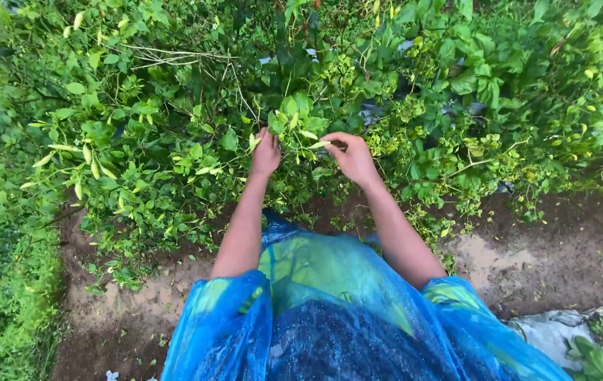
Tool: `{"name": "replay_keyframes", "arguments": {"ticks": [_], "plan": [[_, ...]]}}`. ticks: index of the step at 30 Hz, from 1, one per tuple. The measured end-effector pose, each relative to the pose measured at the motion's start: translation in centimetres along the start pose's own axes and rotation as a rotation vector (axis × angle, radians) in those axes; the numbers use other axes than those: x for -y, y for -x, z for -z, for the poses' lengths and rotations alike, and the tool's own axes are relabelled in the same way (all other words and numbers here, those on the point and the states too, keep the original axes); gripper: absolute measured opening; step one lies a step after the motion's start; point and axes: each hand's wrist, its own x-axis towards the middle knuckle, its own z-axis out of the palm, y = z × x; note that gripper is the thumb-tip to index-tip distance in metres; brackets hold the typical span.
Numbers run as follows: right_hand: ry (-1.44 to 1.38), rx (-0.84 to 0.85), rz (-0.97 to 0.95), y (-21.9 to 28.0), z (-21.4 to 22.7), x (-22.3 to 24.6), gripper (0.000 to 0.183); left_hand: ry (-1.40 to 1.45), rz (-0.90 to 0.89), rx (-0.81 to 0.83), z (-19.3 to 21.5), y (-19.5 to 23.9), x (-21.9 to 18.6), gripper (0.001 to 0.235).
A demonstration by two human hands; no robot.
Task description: Harvesting ripe chilies from plants in an outdoor field by hand.
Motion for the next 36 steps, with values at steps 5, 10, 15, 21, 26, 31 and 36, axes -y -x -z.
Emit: {"name": "replay_keyframes", "arguments": {"ticks": [5,10,15,21,26,31,36], "plan": [[-0.108,0.062,0.100,-1.1,-1.6,-2.9,0.025,0.021,-0.003,0.055,0.2,0.6,-0.2,0.020],[-0.124,0.122,0.118,-0.7,-1.7,-3.4,0.018,0.036,0.015,0.079,-0.3,1.1,1.0,0.022],[-0.045,0.084,-0.031,0.0,-1.4,-3.8,0.017,0.093,0.088,0.118,1.2,1.0,-0.4,0.026],[0.231,0.084,-0.201,-0.1,-1.1,-7.8,0.016,0.033,0.026,0.126,5.8,2.9,-6.4,0.043],[0.370,0.041,-0.232,1.2,0.6,-7.2,0.017,0.075,-0.001,0.193,4.8,3.9,-4.8,0.052],[0.407,-0.171,-0.028,0.5,0.6,-6.8,0.017,0.100,0.036,0.280,3.5,5.1,-3.9,0.054],[0.038,-0.148,0.096,0.2,-1.2,-5.7,0.010,-0.076,0.049,0.392,6.5,7.0,-8.1,0.060]]}}
